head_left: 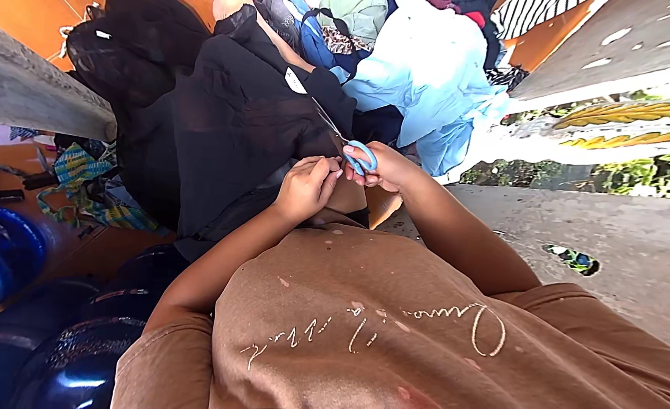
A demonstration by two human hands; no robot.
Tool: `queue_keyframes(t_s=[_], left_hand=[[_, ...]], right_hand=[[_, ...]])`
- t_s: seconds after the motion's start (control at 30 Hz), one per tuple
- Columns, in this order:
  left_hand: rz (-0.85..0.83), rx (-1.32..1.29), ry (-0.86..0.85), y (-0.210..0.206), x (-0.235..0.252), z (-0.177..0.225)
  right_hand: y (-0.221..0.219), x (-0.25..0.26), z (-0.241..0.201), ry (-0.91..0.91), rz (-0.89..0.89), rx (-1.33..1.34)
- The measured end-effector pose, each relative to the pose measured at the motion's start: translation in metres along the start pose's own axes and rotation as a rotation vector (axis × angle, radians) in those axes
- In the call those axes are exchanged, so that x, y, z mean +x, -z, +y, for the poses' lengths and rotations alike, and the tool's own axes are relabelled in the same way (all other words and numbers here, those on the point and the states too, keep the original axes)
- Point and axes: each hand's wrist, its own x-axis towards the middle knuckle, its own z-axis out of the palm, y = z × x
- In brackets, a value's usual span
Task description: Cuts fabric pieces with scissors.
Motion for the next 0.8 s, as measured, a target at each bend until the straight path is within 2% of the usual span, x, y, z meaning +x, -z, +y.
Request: queue_keyframes(t_s=[0.23, 0.43, 0.8], left_hand=[[-0.004, 0.002, -0.019, 0.001, 0.000, 0.000], [-0.006, 0.006, -0.021, 0.003, 0.000, 0.000], [-0.004, -0.006, -0.038, 0.004, 0.000, 0.001]], right_hand=[[-0.020, 0.011, -0.021, -0.049, 0.115, 0.022], [-0.028, 0.022, -0.021, -0.052, 0.203, -0.008], [-0.007, 0.027, -0.026, -0.067, 0.072, 0.030]])
